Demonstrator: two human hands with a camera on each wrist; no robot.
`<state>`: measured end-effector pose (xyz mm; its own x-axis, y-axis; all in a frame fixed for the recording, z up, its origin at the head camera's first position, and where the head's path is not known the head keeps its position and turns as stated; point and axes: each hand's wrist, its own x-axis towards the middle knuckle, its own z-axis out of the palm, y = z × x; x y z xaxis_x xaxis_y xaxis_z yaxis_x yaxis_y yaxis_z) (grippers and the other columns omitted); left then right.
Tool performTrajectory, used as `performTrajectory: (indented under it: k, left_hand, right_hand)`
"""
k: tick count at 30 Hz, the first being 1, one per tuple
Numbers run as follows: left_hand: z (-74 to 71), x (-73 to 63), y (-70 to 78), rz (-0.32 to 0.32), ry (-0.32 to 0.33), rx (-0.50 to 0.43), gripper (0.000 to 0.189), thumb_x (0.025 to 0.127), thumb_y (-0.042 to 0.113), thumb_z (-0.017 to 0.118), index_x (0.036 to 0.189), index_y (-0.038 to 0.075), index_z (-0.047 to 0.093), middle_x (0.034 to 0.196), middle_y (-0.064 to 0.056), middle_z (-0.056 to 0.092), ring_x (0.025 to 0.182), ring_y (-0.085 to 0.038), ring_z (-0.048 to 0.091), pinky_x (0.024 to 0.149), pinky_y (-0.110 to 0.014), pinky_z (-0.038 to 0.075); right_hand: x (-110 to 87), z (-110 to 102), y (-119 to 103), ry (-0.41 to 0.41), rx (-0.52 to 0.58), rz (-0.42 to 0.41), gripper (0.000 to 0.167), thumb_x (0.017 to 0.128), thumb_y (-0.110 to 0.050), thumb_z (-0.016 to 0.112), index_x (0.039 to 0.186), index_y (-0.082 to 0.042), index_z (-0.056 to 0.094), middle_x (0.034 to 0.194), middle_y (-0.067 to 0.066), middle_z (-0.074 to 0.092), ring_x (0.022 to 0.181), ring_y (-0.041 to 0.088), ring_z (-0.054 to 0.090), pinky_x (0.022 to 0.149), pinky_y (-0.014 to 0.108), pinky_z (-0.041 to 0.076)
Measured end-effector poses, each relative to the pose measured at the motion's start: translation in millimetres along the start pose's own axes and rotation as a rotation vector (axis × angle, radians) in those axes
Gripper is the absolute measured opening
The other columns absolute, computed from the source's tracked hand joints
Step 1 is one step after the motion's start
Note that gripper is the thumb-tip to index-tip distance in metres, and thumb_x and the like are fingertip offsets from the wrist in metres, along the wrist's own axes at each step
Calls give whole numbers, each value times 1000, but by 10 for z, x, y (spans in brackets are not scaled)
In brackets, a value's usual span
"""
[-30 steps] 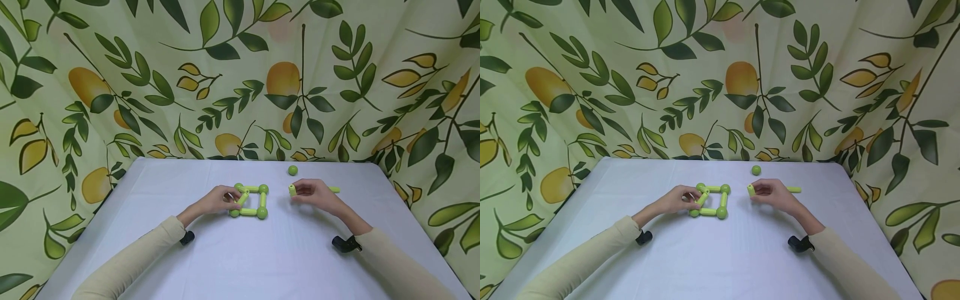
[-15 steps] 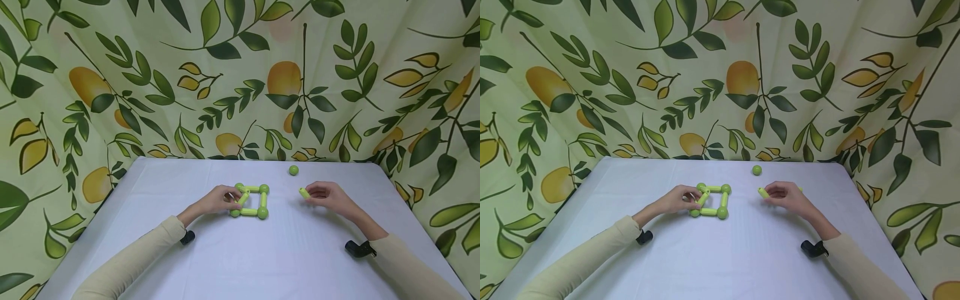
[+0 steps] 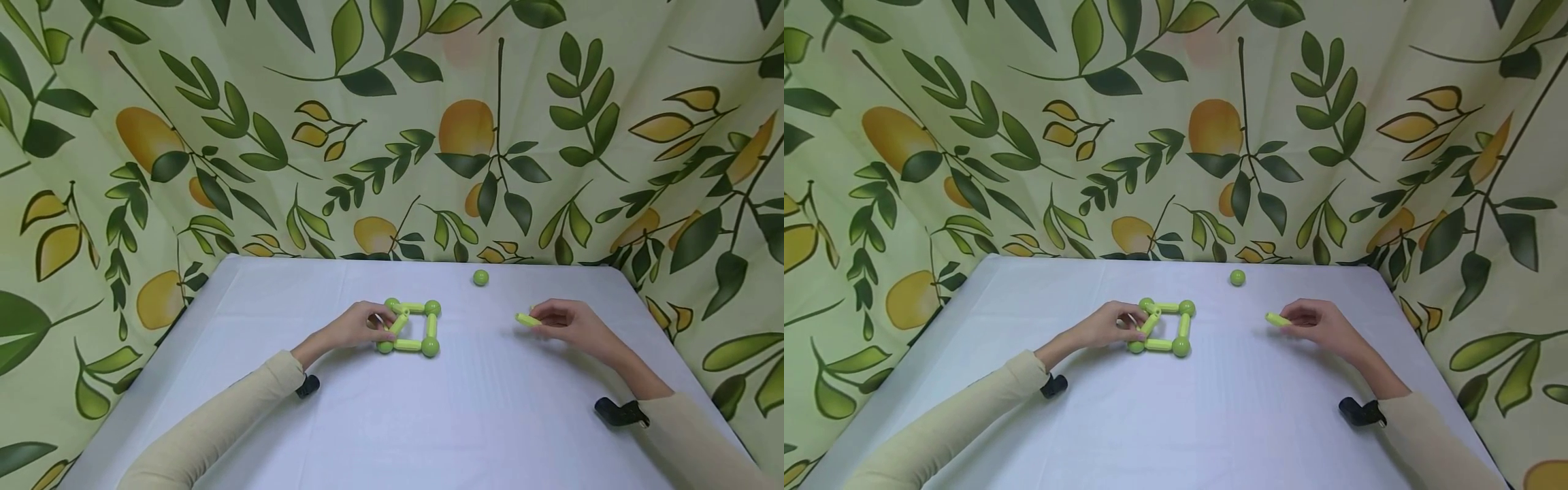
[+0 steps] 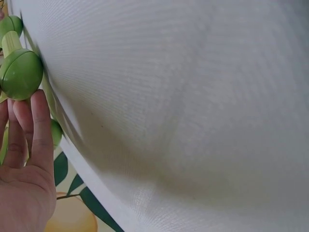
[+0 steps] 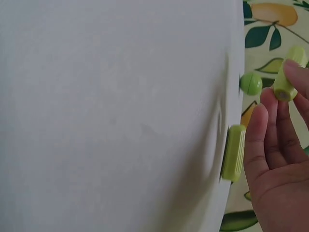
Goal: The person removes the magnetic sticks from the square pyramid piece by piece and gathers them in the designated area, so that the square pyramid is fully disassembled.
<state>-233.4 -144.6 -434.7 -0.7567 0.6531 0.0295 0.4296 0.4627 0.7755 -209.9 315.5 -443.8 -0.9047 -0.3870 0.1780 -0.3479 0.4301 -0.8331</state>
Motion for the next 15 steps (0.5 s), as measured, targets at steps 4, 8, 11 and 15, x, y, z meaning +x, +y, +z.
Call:
performTrajectory:
  k: [4, 8, 11, 15]
  left_hand:
    - [-3, 9, -1, -6, -1, 10, 25, 89, 14, 81, 110, 4, 71, 97, 2, 66, 86, -14, 61, 80, -28, 54]
    - [-3, 13, -5, -20, -2, 13, 25, 89, 14, 82, 110, 6, 71, 97, 3, 65, 86, -13, 61, 80, -28, 54]
    - [-2, 12, -8, -14, -2, 14, 25, 89, 13, 81, 110, 5, 71, 97, 2, 65, 86, -14, 61, 80, -28, 54]
    - [-2, 6, -5, -2, -4, 9, 25, 89, 13, 81, 111, 4, 71, 97, 2, 65, 85, -14, 61, 80, -29, 54]
  right_hand:
    - [-82, -94, 43, 32, -40, 4, 22, 89, -4, 79, 109, -1, 73, 115, 19, 66, 92, 14, 66, 75, 23, 56]
    - [-136, -169, 96, 47, -60, 14, 21, 89, -3, 79, 109, -1, 73, 116, 22, 66, 93, 11, 66, 75, 23, 56]
    - [-168, -213, 143, 61, -101, 25, 20, 88, -4, 80, 107, -1, 74, 114, 21, 67, 93, 10, 66, 75, 21, 55]
    - [-203, -264, 215, 80, -158, 45, 21, 86, -6, 82, 105, -2, 75, 111, 19, 68, 93, 7, 64, 77, 16, 52]
